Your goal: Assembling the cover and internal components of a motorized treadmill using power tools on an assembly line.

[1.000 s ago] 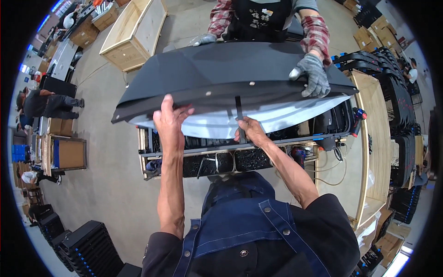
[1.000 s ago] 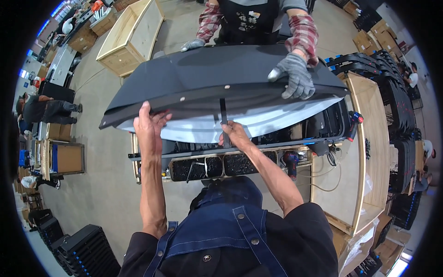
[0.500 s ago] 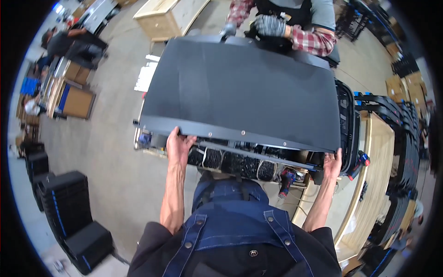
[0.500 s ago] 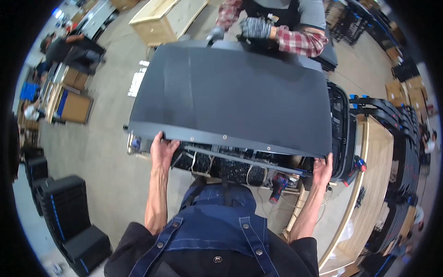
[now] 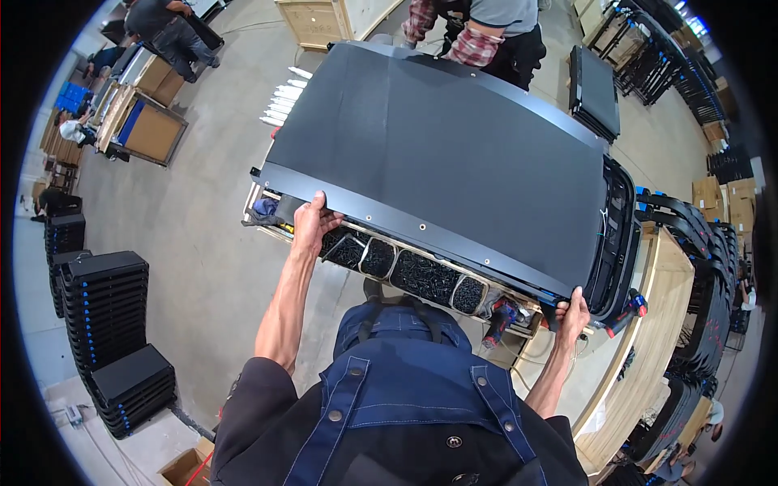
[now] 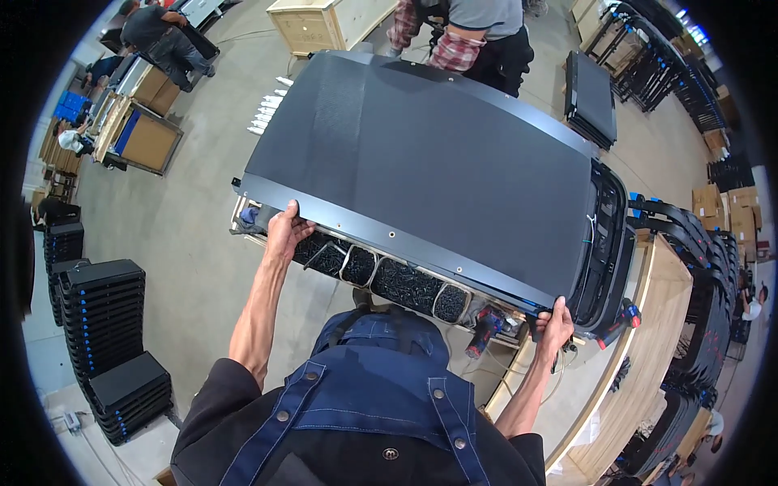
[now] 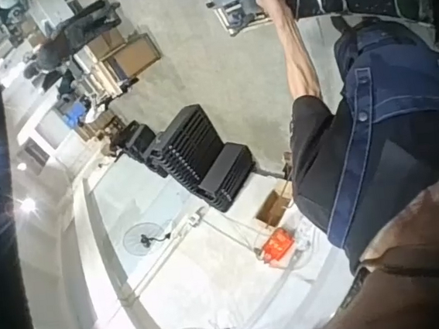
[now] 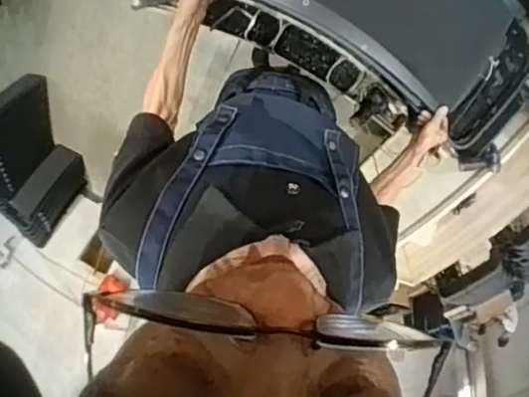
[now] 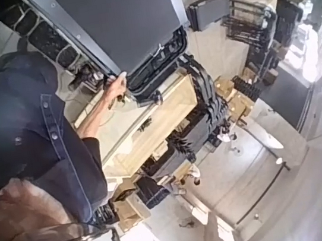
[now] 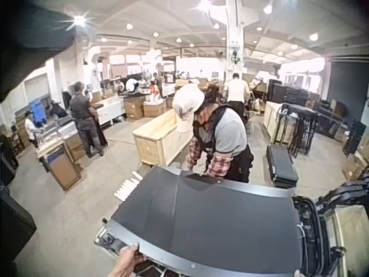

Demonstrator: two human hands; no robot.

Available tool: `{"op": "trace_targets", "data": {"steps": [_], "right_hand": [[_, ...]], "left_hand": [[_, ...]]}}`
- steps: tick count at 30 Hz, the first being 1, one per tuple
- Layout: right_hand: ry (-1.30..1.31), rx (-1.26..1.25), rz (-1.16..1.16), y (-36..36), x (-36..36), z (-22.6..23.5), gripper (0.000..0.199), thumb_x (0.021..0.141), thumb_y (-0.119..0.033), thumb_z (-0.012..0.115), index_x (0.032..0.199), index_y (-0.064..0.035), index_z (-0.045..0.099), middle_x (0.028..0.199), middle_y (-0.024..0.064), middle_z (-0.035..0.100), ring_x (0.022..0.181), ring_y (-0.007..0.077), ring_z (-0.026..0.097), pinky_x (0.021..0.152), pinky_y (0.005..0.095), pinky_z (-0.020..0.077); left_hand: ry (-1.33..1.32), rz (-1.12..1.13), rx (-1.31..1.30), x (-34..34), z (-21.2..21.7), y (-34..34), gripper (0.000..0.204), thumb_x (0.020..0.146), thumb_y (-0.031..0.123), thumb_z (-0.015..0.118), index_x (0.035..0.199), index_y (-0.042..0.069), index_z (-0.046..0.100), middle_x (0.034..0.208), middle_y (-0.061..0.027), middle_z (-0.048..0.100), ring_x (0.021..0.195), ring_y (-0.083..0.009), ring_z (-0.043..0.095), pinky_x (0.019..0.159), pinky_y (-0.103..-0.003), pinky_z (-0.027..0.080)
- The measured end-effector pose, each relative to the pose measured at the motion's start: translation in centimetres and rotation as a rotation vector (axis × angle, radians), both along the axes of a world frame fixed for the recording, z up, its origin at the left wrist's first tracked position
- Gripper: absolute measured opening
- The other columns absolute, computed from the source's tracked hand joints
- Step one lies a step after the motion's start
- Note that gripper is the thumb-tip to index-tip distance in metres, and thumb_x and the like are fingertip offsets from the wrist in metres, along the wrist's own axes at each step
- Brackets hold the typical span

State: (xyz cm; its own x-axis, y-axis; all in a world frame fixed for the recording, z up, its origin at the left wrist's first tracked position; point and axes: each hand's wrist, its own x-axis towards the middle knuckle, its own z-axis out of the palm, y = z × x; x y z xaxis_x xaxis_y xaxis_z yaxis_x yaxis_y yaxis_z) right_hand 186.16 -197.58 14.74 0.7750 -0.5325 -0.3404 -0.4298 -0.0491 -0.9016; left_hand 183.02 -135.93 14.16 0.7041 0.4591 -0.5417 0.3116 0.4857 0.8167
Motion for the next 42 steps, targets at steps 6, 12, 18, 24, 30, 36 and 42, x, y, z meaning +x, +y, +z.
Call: {"op": "trace_targets", "data": {"steps": [6,12,18,24,30,36,42], "right_hand": [[0.02,-0.151,0.057,0.2,-0.6,-0.2,0.049,0.096,-0.053,0.065,0.089,-0.0037,0.068,0.058,0.0033,0.061,0.041,0.0076,0.048,0.037,0.0226,0.0375],[0.11,-0.222,0.045,0.7,-1.0,0.0,0.055,0.095,-0.053,0.064,0.098,0.0019,0.067,0.061,0.0087,0.065,0.042,0.0127,0.055,0.038,0.0261,0.0447],[0.129,-0.086,-0.006,1.2,-0.5,-0.1,0.047,0.097,-0.048,0.064,0.109,-0.0024,0.065,0.066,0.0096,0.068,0.046,0.0124,0.06,0.041,0.0242,0.0496],[0.067,0.021,-0.014,0.8,-1.9,-0.8,0.043,0.094,-0.049,0.068,0.107,-0.008,0.065,0.069,0.0084,0.07,0.051,0.0134,0.063,0.046,0.0247,0.0534],[0.021,0.039,-0.029,-0.9,-2.4,-1.6,0.041,0.095,-0.046,0.068,0.114,-0.0093,0.061,0.07,0.0072,0.068,0.052,0.0136,0.063,0.046,0.0231,0.0518],[-0.073,0.101,-0.028,0.5,-1.7,-1.7,0.049,0.094,-0.046,0.068,0.117,-0.004,0.062,0.074,0.0141,0.071,0.057,0.0185,0.069,0.052,0.0284,0.0577],[-0.242,0.234,0.03,1.5,-1.7,-2.5,0.038,0.098,-0.037,0.066,0.111,-0.0017,0.062,0.071,0.013,0.071,0.055,0.0155,0.067,0.05,0.0265,0.0563]], "left_hand": [[0.09,-0.042,0.158,-1.0,0.1,0.3,0.053,0.103,0.046,0.052,0.1,-0.005,0.066,0.083,-0.0131,0.071,0.072,-0.0214,0.071,0.063,-0.032,0.059],[0.188,-0.417,0.259,-3.0,0.2,2.1,0.068,0.1,0.061,0.048,0.121,-0.003,0.059,0.108,-0.0186,0.071,0.085,-0.0228,0.071,0.073,-0.035,0.058],[-0.294,0.209,-0.566,-2.5,-5.0,2.4,0.073,0.092,0.066,0.053,0.136,0.008,0.051,0.138,-0.0095,0.056,0.139,-0.0301,0.043,0.115,-0.049,0.039],[-0.347,0.423,-0.731,-0.9,-6.8,1.4,0.073,0.082,0.061,0.069,0.135,0.013,0.055,0.137,-0.0023,0.055,0.132,-0.0274,0.047,0.115,-0.046,0.037],[-0.37,0.221,-0.654,-0.2,-8.5,1.7,0.073,0.079,0.059,0.071,0.135,0.014,0.057,0.14,-0.0044,0.056,0.136,-0.0265,0.043,0.117,-0.047,0.034],[-0.476,0.274,-0.834,-1.0,-11.0,4.5,0.046,0.08,0.043,0.076,0.112,0.01,0.072,0.118,-0.0045,0.072,0.121,-0.0248,0.06,0.109,-0.046,0.046],[-0.555,-0.003,-0.572,-2.5,-11.4,8.7,0.052,0.089,0.054,0.062,0.11,0.006,0.072,0.117,-0.0035,0.072,0.121,-0.0214,0.06,0.11,-0.045,0.045]]}}
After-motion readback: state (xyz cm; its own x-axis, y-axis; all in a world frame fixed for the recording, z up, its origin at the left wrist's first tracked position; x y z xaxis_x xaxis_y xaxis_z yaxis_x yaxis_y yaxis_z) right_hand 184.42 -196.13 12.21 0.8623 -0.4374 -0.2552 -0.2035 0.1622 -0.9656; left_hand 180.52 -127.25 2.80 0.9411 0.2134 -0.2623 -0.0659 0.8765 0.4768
